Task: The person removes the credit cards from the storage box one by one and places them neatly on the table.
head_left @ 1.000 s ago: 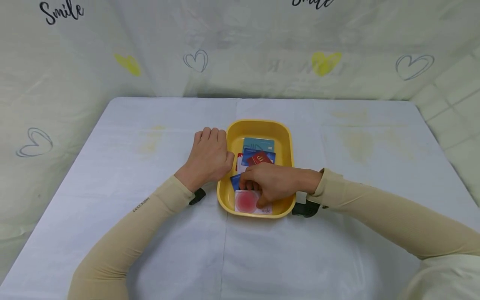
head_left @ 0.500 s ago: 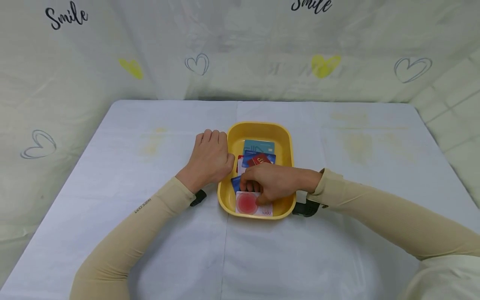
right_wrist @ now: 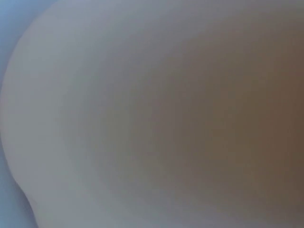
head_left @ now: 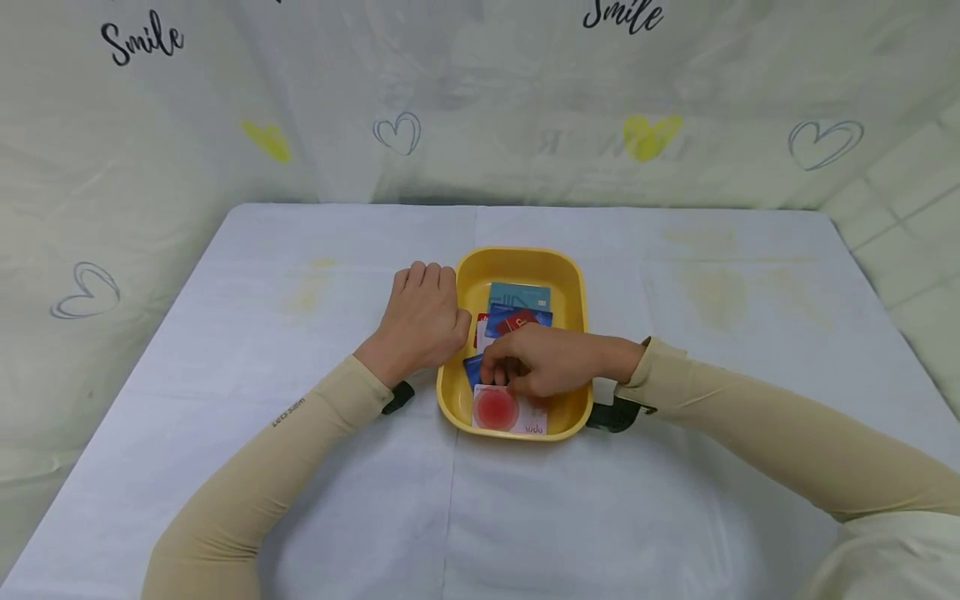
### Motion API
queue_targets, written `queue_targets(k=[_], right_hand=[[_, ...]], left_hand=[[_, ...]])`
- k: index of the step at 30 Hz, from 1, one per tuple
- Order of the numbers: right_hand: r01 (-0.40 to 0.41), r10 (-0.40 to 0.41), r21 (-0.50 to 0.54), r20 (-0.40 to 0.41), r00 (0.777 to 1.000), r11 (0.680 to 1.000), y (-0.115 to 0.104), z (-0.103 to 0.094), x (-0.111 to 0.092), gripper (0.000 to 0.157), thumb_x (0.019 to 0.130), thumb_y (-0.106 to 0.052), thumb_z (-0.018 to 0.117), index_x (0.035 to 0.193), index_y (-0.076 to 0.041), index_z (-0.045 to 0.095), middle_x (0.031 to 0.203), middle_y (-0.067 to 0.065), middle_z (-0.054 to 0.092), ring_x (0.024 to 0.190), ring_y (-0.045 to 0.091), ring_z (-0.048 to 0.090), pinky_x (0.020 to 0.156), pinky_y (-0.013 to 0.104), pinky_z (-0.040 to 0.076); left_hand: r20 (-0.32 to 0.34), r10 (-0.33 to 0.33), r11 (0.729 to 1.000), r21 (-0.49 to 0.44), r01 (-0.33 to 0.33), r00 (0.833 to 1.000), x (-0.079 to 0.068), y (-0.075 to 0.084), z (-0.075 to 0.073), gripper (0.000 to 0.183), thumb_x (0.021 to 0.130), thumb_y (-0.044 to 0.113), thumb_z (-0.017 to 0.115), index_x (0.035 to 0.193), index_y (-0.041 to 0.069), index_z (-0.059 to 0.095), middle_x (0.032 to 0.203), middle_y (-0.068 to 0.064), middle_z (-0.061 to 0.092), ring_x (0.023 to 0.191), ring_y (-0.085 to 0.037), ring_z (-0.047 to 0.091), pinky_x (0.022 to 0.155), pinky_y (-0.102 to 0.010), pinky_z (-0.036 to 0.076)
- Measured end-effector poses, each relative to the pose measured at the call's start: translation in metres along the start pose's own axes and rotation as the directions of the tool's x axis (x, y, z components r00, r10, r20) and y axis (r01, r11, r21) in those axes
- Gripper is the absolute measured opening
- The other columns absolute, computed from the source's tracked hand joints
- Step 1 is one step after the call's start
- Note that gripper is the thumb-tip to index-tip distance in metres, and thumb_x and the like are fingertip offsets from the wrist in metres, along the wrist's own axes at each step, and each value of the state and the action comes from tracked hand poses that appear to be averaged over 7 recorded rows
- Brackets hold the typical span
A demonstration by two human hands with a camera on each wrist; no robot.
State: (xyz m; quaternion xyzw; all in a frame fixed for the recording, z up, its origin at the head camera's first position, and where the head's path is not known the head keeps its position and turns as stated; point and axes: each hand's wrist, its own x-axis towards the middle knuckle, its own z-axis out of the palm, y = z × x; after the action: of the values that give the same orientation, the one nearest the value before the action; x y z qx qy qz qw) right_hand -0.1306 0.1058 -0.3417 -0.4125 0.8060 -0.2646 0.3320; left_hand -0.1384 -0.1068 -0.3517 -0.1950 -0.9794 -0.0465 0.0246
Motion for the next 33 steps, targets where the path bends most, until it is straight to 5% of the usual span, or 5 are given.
queue_targets(k=[20, 33], right_hand=[[-0.015, 0.012, 0.079, 0.038, 0.999, 0.997, -0.0012, -0.0027, -0.0028, 0.036, 0.089, -0.008, 0.07, 0.123, -0.018, 0.067, 0.093, -0.004, 0.066, 0.087, 0.011, 0.061, 0.076, 0.024, 0.053], [0.095, -0.092, 0.036, -0.072, 0.993, 0.995, -0.0021, -0.0003, -0.0068, 0.038, 0.087, -0.002, 0.064, 0.12, -0.022, 0.069, 0.091, -0.002, 0.067, 0.082, 0.011, 0.061, 0.072, 0.025, 0.054]], left_hand=[[-0.01, 0.009, 1.0, 0.006, -0.009, 1.0, 0.0, 0.0005, -0.0015, 0.027, 0.098, 0.027, 0.045, 0.106, 0.001, 0.049, 0.093, -0.012, 0.048, 0.099, -0.03, 0.043, 0.093, -0.044, 0.037], [-0.013, 0.007, 1.0, 0.022, -0.007, 1.0, 0.0001, 0.0019, -0.0023, 0.026, 0.098, 0.027, 0.045, 0.104, 0.002, 0.049, 0.091, -0.011, 0.048, 0.097, -0.029, 0.043, 0.091, -0.043, 0.036]])
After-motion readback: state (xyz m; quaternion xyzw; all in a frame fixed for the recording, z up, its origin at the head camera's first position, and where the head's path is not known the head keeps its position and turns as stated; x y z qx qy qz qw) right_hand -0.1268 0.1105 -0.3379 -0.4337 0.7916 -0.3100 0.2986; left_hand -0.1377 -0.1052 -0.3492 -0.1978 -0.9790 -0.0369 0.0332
